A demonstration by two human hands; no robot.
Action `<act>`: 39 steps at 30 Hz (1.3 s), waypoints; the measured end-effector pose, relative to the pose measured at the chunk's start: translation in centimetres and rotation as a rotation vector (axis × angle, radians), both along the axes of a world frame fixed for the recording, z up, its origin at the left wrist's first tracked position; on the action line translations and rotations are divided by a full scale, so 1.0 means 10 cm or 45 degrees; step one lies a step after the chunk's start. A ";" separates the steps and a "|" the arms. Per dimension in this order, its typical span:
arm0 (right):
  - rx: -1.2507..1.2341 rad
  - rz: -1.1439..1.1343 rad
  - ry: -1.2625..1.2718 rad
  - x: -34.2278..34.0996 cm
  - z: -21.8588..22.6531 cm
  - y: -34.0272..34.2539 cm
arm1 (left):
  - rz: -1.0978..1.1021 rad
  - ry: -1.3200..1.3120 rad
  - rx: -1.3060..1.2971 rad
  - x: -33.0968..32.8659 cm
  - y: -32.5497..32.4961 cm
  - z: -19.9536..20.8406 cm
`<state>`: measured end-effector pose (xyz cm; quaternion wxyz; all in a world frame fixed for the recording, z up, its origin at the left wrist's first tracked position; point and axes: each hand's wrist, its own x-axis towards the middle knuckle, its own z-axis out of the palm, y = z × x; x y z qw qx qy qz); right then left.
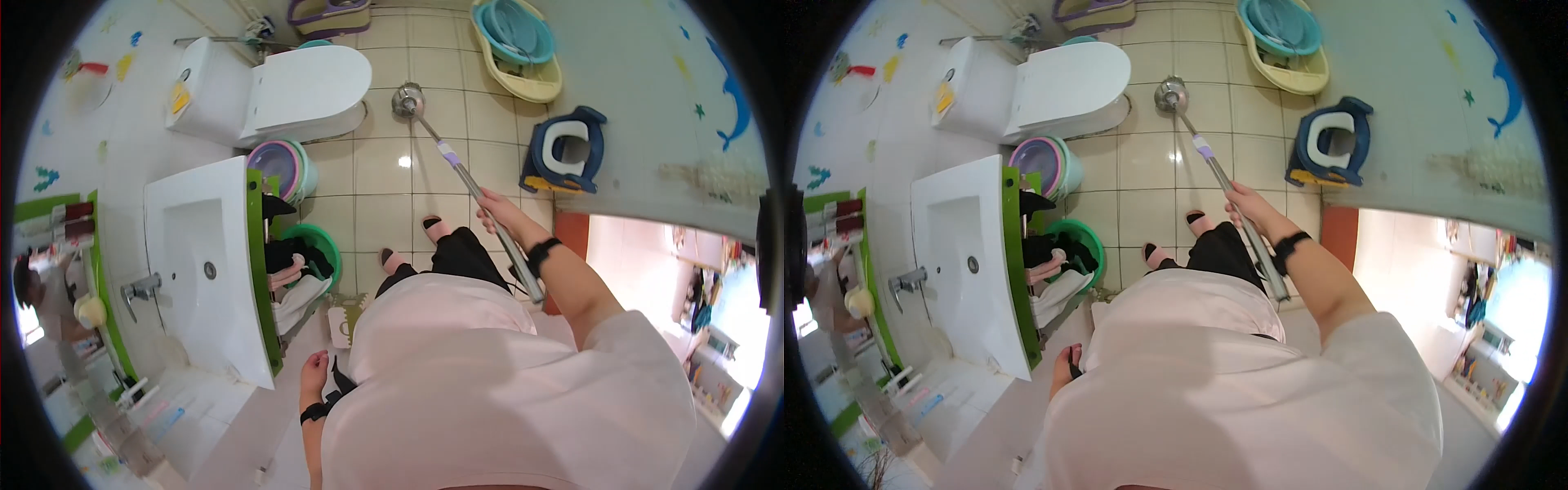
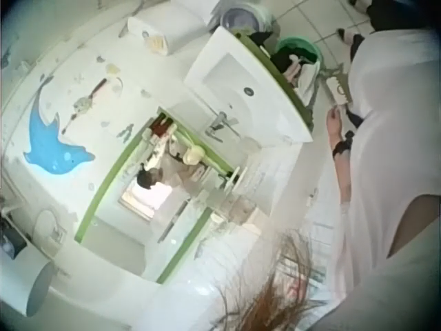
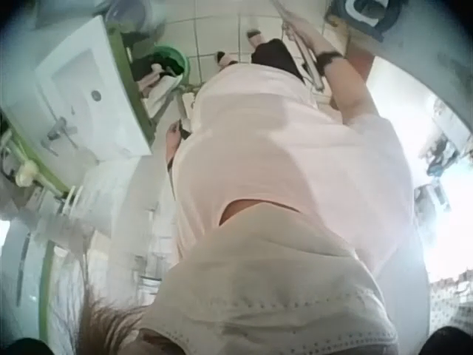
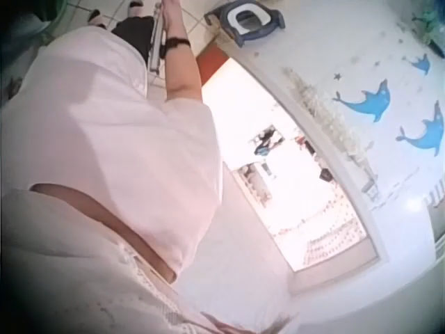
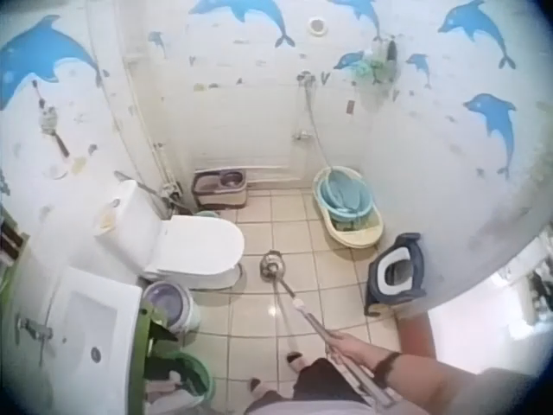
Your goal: The person is mopping the bathroom and hallway floors using a spray mop.
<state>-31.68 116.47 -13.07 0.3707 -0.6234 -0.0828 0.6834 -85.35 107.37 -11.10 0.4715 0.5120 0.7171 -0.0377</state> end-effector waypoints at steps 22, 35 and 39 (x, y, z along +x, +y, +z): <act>-0.545 0.067 0.122 -0.22 0.81 -3.00 | -0.678 -0.301 0.104 0.78 2.01 -0.91; 0.087 0.577 -0.072 1.03 -0.48 0.20 | -0.262 -0.090 0.037 1.06 1.07 -0.73; 0.217 0.164 0.184 1.31 -0.23 0.80 | -0.158 -0.105 -0.149 1.76 0.91 -0.45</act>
